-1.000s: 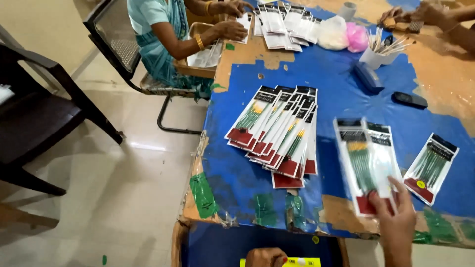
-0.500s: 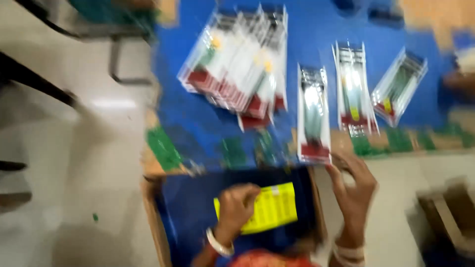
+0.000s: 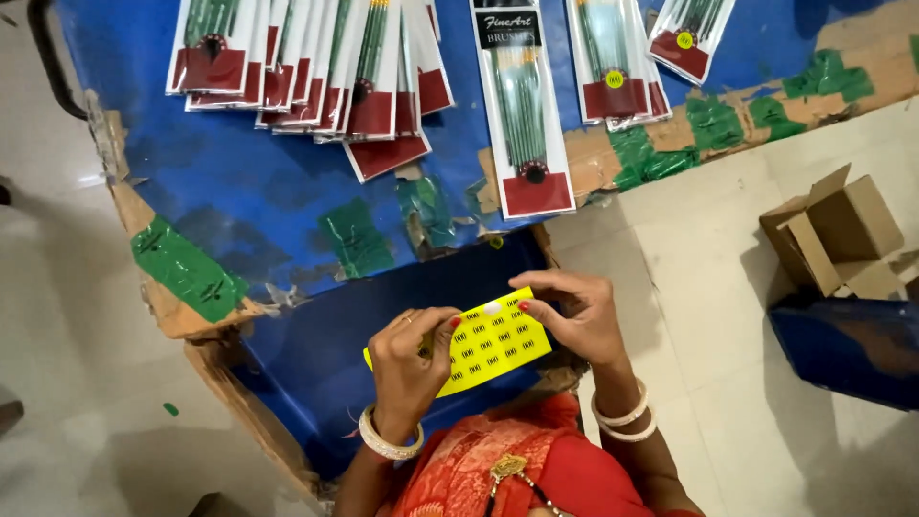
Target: Applying circular labels to packaged sets of paintbrushes.
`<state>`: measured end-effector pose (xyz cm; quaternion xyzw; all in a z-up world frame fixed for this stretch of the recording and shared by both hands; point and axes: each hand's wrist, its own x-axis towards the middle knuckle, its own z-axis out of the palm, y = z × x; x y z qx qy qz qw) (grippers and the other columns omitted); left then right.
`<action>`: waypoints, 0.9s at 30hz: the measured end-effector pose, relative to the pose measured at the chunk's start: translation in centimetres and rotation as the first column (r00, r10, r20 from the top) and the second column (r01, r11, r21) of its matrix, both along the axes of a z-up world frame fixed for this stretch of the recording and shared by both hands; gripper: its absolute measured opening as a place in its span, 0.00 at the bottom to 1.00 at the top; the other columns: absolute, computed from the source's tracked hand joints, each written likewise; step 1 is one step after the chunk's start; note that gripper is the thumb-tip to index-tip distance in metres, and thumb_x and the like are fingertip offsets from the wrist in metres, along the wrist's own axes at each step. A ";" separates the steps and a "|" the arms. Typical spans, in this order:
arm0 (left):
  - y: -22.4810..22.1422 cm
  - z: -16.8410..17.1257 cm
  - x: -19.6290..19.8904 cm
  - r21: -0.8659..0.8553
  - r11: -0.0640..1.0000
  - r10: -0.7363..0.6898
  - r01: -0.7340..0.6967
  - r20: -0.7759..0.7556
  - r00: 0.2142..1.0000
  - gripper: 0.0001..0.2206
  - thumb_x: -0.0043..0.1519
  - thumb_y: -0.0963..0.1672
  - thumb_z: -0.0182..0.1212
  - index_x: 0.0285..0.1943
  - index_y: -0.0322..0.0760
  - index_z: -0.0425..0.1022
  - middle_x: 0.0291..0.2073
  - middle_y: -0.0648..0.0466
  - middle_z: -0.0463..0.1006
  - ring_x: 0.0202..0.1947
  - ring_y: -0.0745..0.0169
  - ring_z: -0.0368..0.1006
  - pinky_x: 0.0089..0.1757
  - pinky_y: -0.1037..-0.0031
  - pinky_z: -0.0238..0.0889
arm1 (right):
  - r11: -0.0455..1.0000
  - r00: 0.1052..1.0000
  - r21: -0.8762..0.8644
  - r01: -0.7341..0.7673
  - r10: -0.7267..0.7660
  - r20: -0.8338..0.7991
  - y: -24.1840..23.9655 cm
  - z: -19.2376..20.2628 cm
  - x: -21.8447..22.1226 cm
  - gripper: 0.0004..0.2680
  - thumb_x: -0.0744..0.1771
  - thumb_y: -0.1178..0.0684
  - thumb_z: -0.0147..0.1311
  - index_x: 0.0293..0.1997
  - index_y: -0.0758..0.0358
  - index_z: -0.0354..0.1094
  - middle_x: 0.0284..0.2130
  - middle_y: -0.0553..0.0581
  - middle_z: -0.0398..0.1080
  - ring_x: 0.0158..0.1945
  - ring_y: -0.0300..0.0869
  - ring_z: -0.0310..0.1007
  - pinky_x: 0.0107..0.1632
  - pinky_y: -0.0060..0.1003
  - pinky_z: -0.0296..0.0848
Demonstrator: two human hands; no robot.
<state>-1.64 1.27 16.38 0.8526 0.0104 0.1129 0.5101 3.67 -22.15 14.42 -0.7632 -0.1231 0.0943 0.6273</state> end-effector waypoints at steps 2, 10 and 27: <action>-0.2 0.8 0.4 0.032 0.999 -0.006 0.005 0.027 1.000 0.04 0.59 0.39 0.67 0.41 0.35 0.82 0.30 0.50 0.82 0.30 0.54 0.78 0.32 0.68 0.69 | 0.998 0.998 0.050 0.032 -0.028 -0.063 -0.1 -0.8 -0.2 0.10 0.65 0.66 0.61 0.51 0.72 0.75 0.41 0.60 0.79 0.42 0.38 0.79 0.44 0.31 0.79; -2.1 2.3 1.3 0.112 0.992 -0.088 0.063 0.235 0.968 0.10 0.57 0.38 0.66 0.47 0.32 0.81 0.38 0.49 0.83 0.38 0.51 0.78 0.40 0.66 0.71 | 0.993 0.994 0.064 0.102 -0.098 -0.057 0.6 -0.7 -1.3 0.09 0.65 0.65 0.62 0.49 0.72 0.76 0.38 0.58 0.79 0.39 0.36 0.79 0.41 0.28 0.78; -2.0 0.4 1.5 0.021 0.993 -0.117 0.116 0.105 0.988 0.05 0.58 0.37 0.65 0.42 0.32 0.79 0.32 0.48 0.80 0.32 0.49 0.76 0.36 0.65 0.69 | 0.888 0.712 -0.458 0.041 0.296 0.637 3.3 5.4 2.1 0.09 0.59 0.61 0.69 0.39 0.60 0.77 0.46 0.57 0.75 0.49 0.52 0.77 0.51 0.42 0.77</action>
